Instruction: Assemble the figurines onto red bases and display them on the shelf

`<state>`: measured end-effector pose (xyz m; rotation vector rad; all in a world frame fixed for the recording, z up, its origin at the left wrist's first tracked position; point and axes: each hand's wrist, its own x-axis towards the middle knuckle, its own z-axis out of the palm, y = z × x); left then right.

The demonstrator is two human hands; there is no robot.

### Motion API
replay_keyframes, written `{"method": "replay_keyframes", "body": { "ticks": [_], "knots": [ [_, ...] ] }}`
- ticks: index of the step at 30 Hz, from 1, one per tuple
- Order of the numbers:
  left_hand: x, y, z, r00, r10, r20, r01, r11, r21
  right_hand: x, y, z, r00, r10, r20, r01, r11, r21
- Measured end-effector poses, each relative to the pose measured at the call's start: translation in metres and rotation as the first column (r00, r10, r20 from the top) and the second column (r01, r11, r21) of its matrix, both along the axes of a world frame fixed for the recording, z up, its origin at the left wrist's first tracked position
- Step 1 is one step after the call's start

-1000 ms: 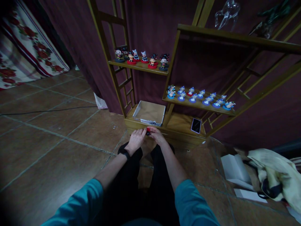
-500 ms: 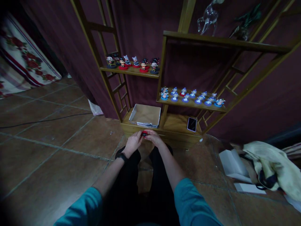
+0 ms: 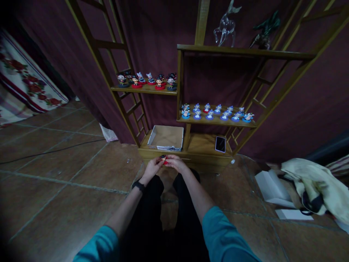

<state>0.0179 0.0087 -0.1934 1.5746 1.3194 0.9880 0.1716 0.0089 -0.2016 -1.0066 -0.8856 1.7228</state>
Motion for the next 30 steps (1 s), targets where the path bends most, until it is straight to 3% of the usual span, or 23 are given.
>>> {"method": "replay_keyframes", "body": {
  "ticks": [15, 30],
  "knots": [
    [-0.005, 0.015, -0.016, 0.982, -0.045, 0.184, 0.069, 0.989, -0.129, -0.002, 0.0, -0.002, 0.995, 0.024, -0.097, -0.02, 0.999, 0.045],
    [-0.001, 0.009, 0.001, 0.937, -0.032, 0.349, 0.106, 0.975, -0.196, -0.001, -0.001, 0.002, 0.997, 0.024, -0.077, -0.019, 0.998, 0.067]
  ]
}}
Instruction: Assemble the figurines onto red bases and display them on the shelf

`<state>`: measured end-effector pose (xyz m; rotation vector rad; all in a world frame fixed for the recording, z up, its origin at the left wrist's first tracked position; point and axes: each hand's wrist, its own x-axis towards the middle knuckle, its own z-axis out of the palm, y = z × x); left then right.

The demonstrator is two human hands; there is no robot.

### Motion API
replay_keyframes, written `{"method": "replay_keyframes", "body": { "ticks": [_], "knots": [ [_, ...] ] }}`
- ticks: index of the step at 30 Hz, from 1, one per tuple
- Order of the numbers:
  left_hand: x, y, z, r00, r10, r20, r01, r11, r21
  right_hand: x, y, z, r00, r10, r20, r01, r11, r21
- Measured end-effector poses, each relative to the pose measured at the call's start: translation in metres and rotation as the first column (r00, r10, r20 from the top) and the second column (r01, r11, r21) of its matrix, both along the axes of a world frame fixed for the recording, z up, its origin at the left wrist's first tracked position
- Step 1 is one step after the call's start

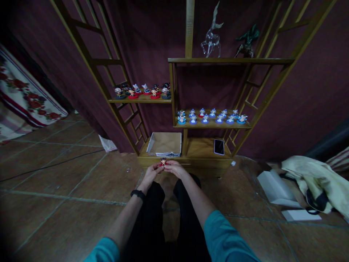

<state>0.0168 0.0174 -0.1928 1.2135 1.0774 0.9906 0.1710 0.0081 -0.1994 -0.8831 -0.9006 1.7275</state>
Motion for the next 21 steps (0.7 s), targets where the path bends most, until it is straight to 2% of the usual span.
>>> {"method": "replay_keyframes", "body": {
  "ticks": [7, 15, 21],
  "knots": [
    [-0.0007, -0.001, 0.0049, 1.0, 0.007, -0.019, -0.007, 1.0, -0.028, -0.0014, 0.0, 0.0023, 0.997, -0.004, 0.074, 0.007, 0.999, -0.046],
    [-0.0005, -0.0019, 0.0043, 1.0, -0.001, 0.006, 0.001, 1.0, -0.027, -0.0014, -0.0009, 0.0044, 0.998, 0.006, 0.06, -0.004, 1.0, -0.031],
    [-0.0018, 0.001, 0.001, 1.0, -0.013, 0.019, 0.013, 1.0, -0.021, -0.0026, -0.0017, 0.0042, 0.999, -0.046, 0.025, 0.047, 0.998, -0.047]
  ]
}}
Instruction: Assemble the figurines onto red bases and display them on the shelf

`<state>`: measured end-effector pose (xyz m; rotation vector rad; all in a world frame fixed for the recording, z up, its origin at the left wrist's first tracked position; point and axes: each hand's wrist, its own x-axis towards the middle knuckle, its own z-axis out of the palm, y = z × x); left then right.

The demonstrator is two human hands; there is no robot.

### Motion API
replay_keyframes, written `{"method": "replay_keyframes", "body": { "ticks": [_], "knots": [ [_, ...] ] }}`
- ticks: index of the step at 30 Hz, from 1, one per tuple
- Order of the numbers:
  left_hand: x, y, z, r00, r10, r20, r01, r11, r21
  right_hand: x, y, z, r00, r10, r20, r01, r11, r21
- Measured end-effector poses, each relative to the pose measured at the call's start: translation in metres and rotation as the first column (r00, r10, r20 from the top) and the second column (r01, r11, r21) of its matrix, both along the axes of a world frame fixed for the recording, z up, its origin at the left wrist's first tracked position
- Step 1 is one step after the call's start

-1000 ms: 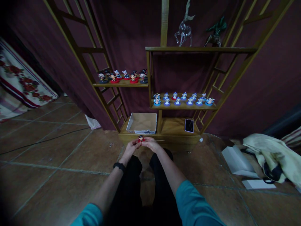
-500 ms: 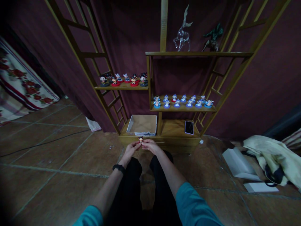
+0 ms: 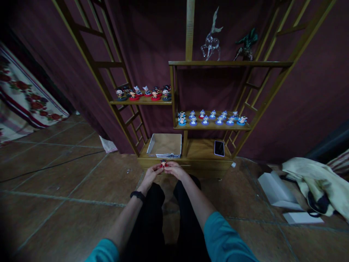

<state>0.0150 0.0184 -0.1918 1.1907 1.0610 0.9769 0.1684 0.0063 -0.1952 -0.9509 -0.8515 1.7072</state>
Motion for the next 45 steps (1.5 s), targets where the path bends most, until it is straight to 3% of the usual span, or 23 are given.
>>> {"method": "replay_keyframes", "body": {
  "ticks": [15, 35, 45],
  "knots": [
    [-0.0021, 0.0018, -0.0001, 0.997, -0.013, 0.074, 0.019, 0.996, -0.088, 0.0007, -0.0026, 0.0062, 0.994, 0.029, 0.102, -0.028, 1.0, -0.012],
    [-0.0054, -0.0004, 0.0057, 0.993, -0.043, 0.106, 0.052, 0.995, -0.083, -0.0019, -0.0014, 0.0063, 0.987, 0.011, 0.16, -0.011, 1.0, -0.001],
    [-0.0051, -0.0001, 0.0035, 0.992, 0.014, 0.126, -0.004, 0.997, -0.083, -0.0007, -0.002, 0.0069, 0.992, 0.034, 0.12, -0.036, 0.999, 0.013]
  ]
}}
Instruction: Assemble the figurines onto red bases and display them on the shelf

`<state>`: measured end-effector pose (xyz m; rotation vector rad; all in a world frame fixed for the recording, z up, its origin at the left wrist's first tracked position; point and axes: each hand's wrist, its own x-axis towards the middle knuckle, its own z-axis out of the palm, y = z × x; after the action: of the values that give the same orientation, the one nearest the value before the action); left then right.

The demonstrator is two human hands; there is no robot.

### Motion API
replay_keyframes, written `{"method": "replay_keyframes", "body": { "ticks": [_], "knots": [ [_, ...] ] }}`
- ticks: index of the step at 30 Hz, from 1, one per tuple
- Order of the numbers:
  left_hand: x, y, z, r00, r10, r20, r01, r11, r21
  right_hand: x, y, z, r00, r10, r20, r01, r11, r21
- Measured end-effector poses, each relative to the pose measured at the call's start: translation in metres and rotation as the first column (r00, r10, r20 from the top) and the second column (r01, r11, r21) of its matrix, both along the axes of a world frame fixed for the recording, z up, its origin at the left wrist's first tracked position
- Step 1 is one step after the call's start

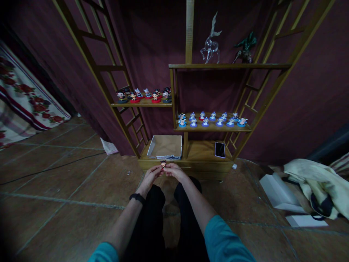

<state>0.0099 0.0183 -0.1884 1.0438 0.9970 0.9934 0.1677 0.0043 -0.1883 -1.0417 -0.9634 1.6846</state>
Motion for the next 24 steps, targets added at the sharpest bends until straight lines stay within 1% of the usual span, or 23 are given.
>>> {"method": "replay_keyframes", "body": {
  "ticks": [7, 12, 19, 24],
  "knots": [
    [-0.001, 0.001, -0.004, 1.0, -0.002, -0.015, 0.002, 1.0, 0.001, -0.003, 0.003, -0.006, 0.998, -0.037, -0.057, 0.037, 0.999, 0.008],
    [0.0, 0.002, -0.007, 1.0, 0.025, -0.004, -0.025, 1.0, 0.017, -0.003, 0.004, -0.009, 0.997, -0.025, -0.072, 0.027, 0.999, 0.019],
    [0.003, 0.0, -0.004, 0.997, 0.063, -0.036, -0.061, 0.997, 0.043, -0.003, 0.005, -0.012, 0.996, -0.005, -0.089, 0.008, 1.0, 0.03],
    [0.002, 0.001, -0.002, 0.995, 0.042, -0.091, -0.037, 0.998, 0.057, -0.005, 0.007, -0.011, 0.998, -0.034, -0.06, 0.034, 0.999, 0.0]
  ]
}}
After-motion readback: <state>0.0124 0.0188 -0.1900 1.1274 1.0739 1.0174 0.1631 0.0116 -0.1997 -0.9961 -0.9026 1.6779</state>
